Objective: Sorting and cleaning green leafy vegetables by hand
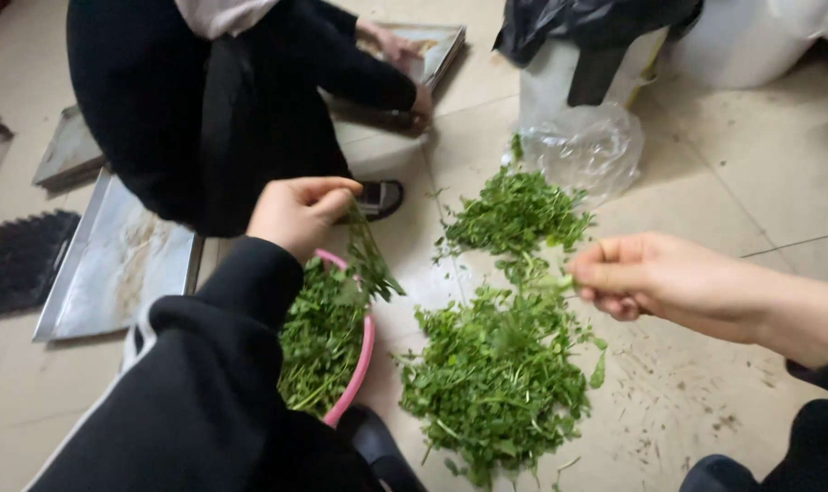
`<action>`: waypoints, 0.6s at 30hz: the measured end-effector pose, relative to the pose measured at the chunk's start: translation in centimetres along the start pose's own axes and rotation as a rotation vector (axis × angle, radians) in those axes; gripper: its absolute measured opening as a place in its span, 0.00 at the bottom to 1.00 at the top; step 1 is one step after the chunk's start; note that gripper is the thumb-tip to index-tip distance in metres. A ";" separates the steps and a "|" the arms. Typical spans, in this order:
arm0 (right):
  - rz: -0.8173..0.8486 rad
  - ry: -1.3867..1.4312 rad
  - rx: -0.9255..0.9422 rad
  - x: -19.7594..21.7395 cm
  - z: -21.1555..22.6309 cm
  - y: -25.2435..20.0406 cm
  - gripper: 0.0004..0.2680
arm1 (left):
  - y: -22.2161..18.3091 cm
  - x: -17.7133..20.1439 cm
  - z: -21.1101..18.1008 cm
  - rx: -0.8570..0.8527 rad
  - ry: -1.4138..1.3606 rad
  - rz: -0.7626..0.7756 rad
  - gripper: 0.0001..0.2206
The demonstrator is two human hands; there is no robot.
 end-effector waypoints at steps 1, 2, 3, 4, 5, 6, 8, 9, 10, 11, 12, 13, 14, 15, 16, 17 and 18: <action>0.008 -0.111 -0.058 -0.6 -0.8 -0.4 0.09 | -0.1 1.0 1.2 0.026 0.021 -0.024 0.11; 0.017 -0.110 -0.070 -1.9 -0.2 -1.0 0.09 | -0.2 2.3 1.6 0.040 0.022 -0.020 0.11; -0.001 -0.332 -0.166 -2.7 -0.5 -1.9 0.09 | -0.7 3.4 1.6 -0.010 0.155 -0.035 0.11; -0.014 -0.553 -0.257 -3.4 -0.8 -2.8 0.17 | -1.2 4.4 1.6 -0.063 0.288 -0.047 0.11; -0.006 -0.554 -0.285 -3.2 -1.9 -2.1 0.17 | -1.5 5.2 2.8 -0.043 0.278 -0.029 0.11; 0.000 -0.750 -0.237 -2.9 -2.3 -1.3 0.19 | -1.9 6.0 3.9 -0.028 0.583 -0.019 0.11; 0.006 -0.945 -0.200 -2.1 -3.2 -0.1 0.23 | -2.2 6.4 4.6 -0.021 0.875 0.008 0.11; -0.027 -1.021 -0.155 -1.6 -2.9 0.3 0.22 | -2.5 6.0 4.5 -0.004 0.946 0.038 0.11; -0.059 -1.096 -0.108 -1.1 -2.5 0.7 0.22 | -2.8 5.8 4.3 0.011 1.016 0.069 0.11; -0.057 -1.101 -0.120 -0.3 -3.4 1.3 0.22 | -3.7 5.6 4.0 0.014 1.006 0.077 0.11; -0.078 -1.191 -0.061 0.3 -3.6 1.9 0.18 | -4.7 5.5 3.9 0.033 1.117 0.109 0.12; -0.098 -1.280 0.006 1.0 -3.6 2.6 0.15 | -5.6 5.6 3.6 0.051 1.230 0.137 0.12; -0.096 -1.284 -0.001 1.7 -4.8 3.0 0.15 | -6.4 5.7 3.0 0.052 1.223 0.141 0.12; -0.093 -1.381 0.002 2.3 -5.8 3.5 0.13 | -7.2 6.0 2.6 0.069 1.337 0.166 0.13; -0.088 -1.479 0.006 2.9 -6.8 4.0 0.12 | -7.9 6.3 2.2 0.085 1.449 0.191 0.14; -0.090 -1.482 0.000 3.6 -8.1 4.7 0.12 | -8.8 5.6 0.6 0.082 1.443 0.192 0.14; -0.081 -1.551 -0.020 4.3 -9.6 5.3 0.10 | -9.8 3.8 -0.7 0.019 1.386 0.302 0.16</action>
Point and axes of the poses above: each hand's wrist, its own y-axis towards the middle knuckle, its own x-axis out of the back of the hand, z = x × y, the point moved 9 cm from there along y, towards the middle knuckle, and after that the axes turned 6 degrees about y, right-handed, at the moved point
